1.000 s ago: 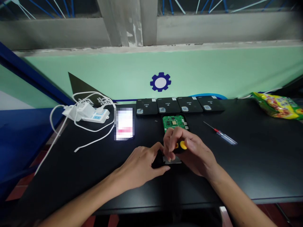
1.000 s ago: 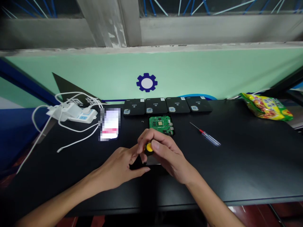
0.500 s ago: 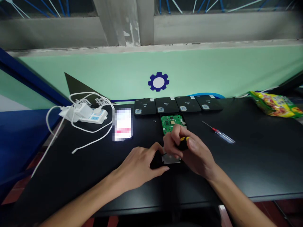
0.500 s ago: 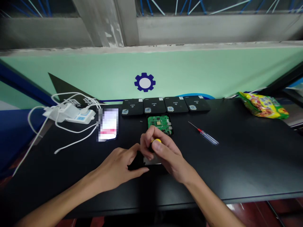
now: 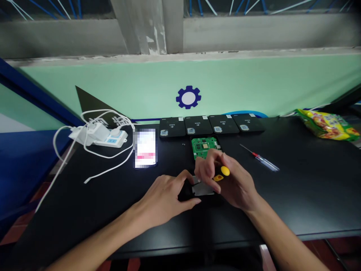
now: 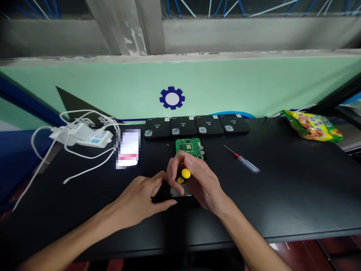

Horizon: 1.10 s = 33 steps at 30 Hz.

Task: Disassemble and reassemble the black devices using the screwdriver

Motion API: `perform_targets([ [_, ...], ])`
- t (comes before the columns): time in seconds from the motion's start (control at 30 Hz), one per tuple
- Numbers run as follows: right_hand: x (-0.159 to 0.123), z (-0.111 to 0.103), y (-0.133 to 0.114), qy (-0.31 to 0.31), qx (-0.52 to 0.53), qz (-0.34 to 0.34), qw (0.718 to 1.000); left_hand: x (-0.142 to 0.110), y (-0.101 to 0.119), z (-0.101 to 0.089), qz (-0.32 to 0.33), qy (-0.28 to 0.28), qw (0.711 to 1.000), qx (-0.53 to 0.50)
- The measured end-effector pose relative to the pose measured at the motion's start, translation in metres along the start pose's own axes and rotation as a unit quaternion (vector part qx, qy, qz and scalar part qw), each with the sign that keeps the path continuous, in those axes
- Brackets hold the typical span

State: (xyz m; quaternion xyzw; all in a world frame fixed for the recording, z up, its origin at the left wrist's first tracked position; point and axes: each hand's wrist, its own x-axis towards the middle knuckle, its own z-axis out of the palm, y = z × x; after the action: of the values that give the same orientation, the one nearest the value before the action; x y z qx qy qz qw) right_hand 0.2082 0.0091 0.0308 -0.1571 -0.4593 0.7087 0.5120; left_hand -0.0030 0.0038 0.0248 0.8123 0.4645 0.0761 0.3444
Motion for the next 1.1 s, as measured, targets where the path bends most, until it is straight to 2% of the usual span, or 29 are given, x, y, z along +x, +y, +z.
perform_targets([
  [0.3, -0.004, 0.003, -0.003, 0.005, 0.018, 0.032, 0.999, 0.000, 0.000, -0.001, -0.005, -0.002, 1.000, -0.002],
  [0.53, -0.002, -0.003, 0.000, -0.010, -0.050, -0.027, 0.998, 0.000, -0.001, 0.000, -0.009, -0.006, 1.000, -0.006],
  [0.67, -0.004, -0.007, 0.000, -0.023, -0.061, -0.011, 0.998, 0.001, 0.000, -0.001, -0.014, -0.008, 1.000, -0.009],
  [0.9, -0.004, -0.003, 0.001, -0.030, 0.008, 0.023, 0.999, 0.001, 0.002, -0.003, -0.019, -0.014, 1.000, 0.001],
  [1.1, -0.005, -0.001, -0.003, -0.049, 0.000, 0.047, 0.998, 0.000, -0.001, 0.000, -0.010, -0.003, 1.000, 0.007],
])
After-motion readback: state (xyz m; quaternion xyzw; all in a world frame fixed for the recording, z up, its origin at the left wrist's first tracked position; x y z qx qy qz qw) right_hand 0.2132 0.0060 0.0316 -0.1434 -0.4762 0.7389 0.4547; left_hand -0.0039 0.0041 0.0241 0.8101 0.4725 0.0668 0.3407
